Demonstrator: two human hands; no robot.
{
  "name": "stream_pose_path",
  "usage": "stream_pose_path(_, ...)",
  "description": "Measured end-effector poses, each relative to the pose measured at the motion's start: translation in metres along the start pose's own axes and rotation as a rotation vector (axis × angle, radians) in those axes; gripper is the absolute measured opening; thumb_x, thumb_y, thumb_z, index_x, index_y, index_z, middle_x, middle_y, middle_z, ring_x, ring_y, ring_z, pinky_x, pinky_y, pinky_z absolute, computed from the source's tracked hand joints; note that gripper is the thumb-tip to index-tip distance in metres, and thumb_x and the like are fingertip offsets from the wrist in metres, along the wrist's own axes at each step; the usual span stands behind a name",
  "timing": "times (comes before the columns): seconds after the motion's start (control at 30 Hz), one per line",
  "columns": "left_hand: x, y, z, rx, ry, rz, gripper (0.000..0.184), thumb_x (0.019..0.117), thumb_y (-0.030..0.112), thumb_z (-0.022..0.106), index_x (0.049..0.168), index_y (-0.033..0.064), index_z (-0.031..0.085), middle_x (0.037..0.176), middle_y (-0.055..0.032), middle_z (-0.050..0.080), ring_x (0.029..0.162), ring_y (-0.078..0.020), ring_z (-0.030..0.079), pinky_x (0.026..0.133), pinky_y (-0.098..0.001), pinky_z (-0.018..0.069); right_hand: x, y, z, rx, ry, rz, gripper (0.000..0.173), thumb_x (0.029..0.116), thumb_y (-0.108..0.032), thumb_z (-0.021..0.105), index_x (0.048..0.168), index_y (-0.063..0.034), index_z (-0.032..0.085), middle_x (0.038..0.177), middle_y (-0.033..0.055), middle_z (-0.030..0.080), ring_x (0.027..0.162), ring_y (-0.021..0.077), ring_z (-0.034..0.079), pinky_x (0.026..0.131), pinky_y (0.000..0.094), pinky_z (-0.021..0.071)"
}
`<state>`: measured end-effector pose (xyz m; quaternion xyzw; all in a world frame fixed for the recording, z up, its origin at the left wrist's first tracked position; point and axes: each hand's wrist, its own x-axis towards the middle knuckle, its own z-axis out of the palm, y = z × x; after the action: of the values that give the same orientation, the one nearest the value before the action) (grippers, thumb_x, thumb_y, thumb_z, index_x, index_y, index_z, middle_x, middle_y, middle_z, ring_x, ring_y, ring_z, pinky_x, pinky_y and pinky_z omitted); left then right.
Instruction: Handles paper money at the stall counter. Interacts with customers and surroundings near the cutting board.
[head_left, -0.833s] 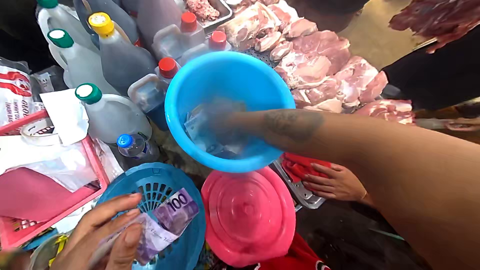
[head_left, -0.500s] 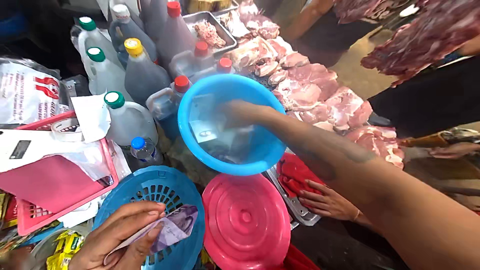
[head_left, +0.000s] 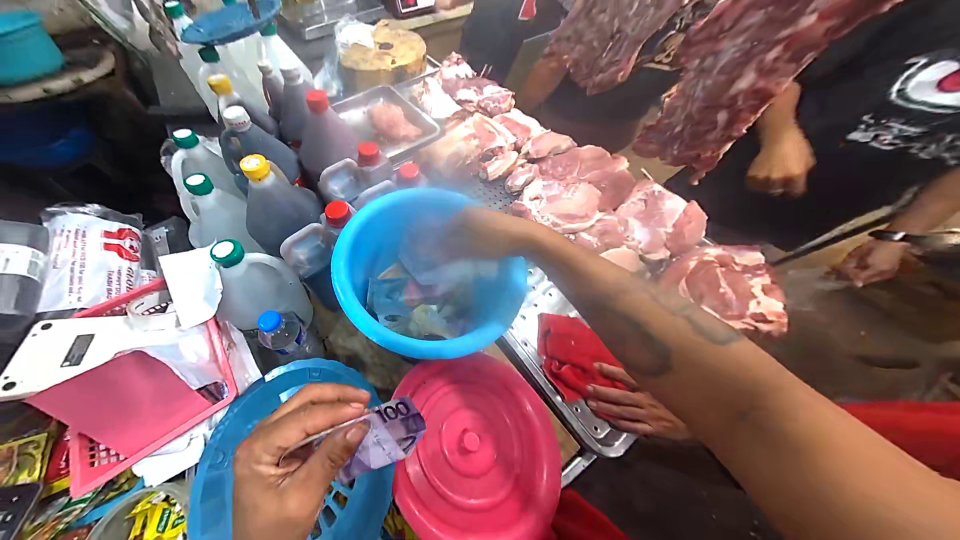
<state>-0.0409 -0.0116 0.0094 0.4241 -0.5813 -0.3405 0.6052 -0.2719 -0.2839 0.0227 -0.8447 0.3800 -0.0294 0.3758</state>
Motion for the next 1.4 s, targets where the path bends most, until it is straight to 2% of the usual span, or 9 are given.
stream_pose_path(0.17, 0.039, -0.011, 0.028, -0.100, 0.133, -0.293, 0.020, 0.0866, 0.015, 0.076, 0.102, 0.0022, 0.077, 0.128, -0.0080, 0.070, 0.108, -0.0131, 0.071, 0.091, -0.0291, 0.0601, -0.026, -0.017, -0.012, 0.147, 0.211, -0.218, 0.007, 0.0961, -0.004, 0.068, 0.100, -0.0031, 0.074, 0.094, 0.0076, 0.073, 0.085, 0.0142, 0.069, 0.081, 0.0368, 0.0579)
stream_pose_path(0.27, 0.075, -0.006, 0.049, -0.152, 0.172, -0.496, 0.026, 0.0913, 0.003, 0.068, 0.116, -0.0035, 0.068, 0.106, -0.0045, 0.074, 0.088, -0.0074, 0.071, 0.080, -0.0256, 0.0606, -0.045, -0.032, -0.010, 0.295, 0.291, -0.237, 0.008, 0.0876, -0.002, 0.077, 0.093, -0.0034, 0.071, 0.084, 0.0032, 0.070, 0.075, 0.0083, 0.066, 0.071, 0.0296, 0.0576)
stream_pose_path(0.53, 0.106, -0.017, 0.066, -0.396, 0.332, -0.343, 0.016, 0.0920, -0.010, 0.059, 0.088, 0.0009, 0.069, 0.077, -0.0042, 0.075, 0.070, -0.0108, 0.073, 0.071, -0.0284, 0.0635, -0.072, -0.022, 0.006, 0.450, 0.325, -0.240, 0.019, 0.0799, -0.009, 0.084, 0.075, -0.0119, 0.066, 0.072, -0.0103, 0.066, 0.068, -0.0042, 0.060, 0.066, 0.0173, 0.0504)
stream_pose_path(0.87, 0.091, -0.012, 0.046, -0.405, 0.241, -0.032, 0.033, 0.0822, -0.013, 0.066, 0.105, 0.0085, 0.079, 0.091, -0.0005, 0.079, 0.080, -0.0075, 0.075, 0.075, -0.0251, 0.0636, -0.079, -0.022, 0.014, 0.485, 0.466, -0.189, 0.028, 0.0961, 0.004, 0.061, 0.123, 0.0009, 0.068, 0.108, 0.0065, 0.073, 0.094, 0.0043, 0.068, 0.087, 0.0261, 0.0576)
stream_pose_path(0.97, 0.092, -0.023, 0.047, -0.416, 0.144, -0.014, 0.085, 0.0802, -0.011, 0.071, 0.155, 0.0145, 0.038, 0.126, -0.0005, 0.070, 0.104, -0.0124, 0.072, 0.092, -0.0322, 0.0613, -0.081, -0.044, 0.028, 0.399, 0.358, -0.345, 0.043, 0.0960, 0.004, 0.060, 0.138, -0.0008, 0.061, 0.129, 0.0099, 0.069, 0.115, 0.0075, 0.066, 0.102, 0.0284, 0.0539)
stream_pose_path(1.07, 0.094, -0.028, 0.050, -0.388, 0.224, -0.109, 0.111, 0.0759, -0.017, 0.068, 0.162, 0.0184, 0.007, 0.130, -0.0040, 0.065, 0.105, -0.0149, 0.072, 0.090, -0.0334, 0.0620, -0.077, -0.057, 0.043, 0.354, 0.296, -0.489, 0.051, 0.0977, 0.002, 0.054, 0.148, -0.0081, 0.056, 0.136, 0.0085, 0.068, 0.120, 0.0082, 0.065, 0.105, 0.0302, 0.0527)
stream_pose_path(1.2, 0.088, -0.030, 0.045, -0.471, 0.303, -0.268, 0.087, 0.0803, -0.016, 0.062, 0.154, 0.0095, 0.025, 0.111, -0.0057, 0.071, 0.092, -0.0138, 0.074, 0.082, -0.0308, 0.0635, -0.069, -0.058, 0.048, 0.271, 0.358, -0.540, 0.054, 0.0974, 0.001, 0.055, 0.150, -0.0108, 0.054, 0.125, 0.0108, 0.073, 0.107, 0.0126, 0.070, 0.096, 0.0331, 0.0565)
stream_pose_path(1.33, 0.080, -0.039, 0.035, -0.421, 0.236, -0.304, 0.077, 0.0823, -0.016, 0.062, 0.151, 0.0136, 0.041, 0.116, -0.0004, 0.071, 0.094, -0.0100, 0.072, 0.083, -0.0285, 0.0622, -0.062, -0.062, 0.046, 0.208, 0.218, -0.525, 0.082, 0.0913, 0.007, 0.060, 0.164, -0.0094, 0.026, 0.085, 0.0099, 0.067, 0.075, 0.0175, 0.065, 0.070, 0.0380, 0.0568)
stream_pose_path(1.4, 0.077, -0.040, 0.028, -0.432, 0.283, -0.211, 0.070, 0.0836, -0.014, 0.065, 0.144, 0.0169, 0.050, 0.116, 0.0013, 0.073, 0.097, -0.0100, 0.073, 0.085, -0.0288, 0.0626, -0.050, -0.058, 0.042, 0.335, 0.085, -0.592, 0.092, 0.0874, 0.009, 0.065, 0.165, -0.0065, 0.018, 0.093, 0.0095, 0.072, 0.081, 0.0138, 0.070, 0.074, 0.0323, 0.0611)
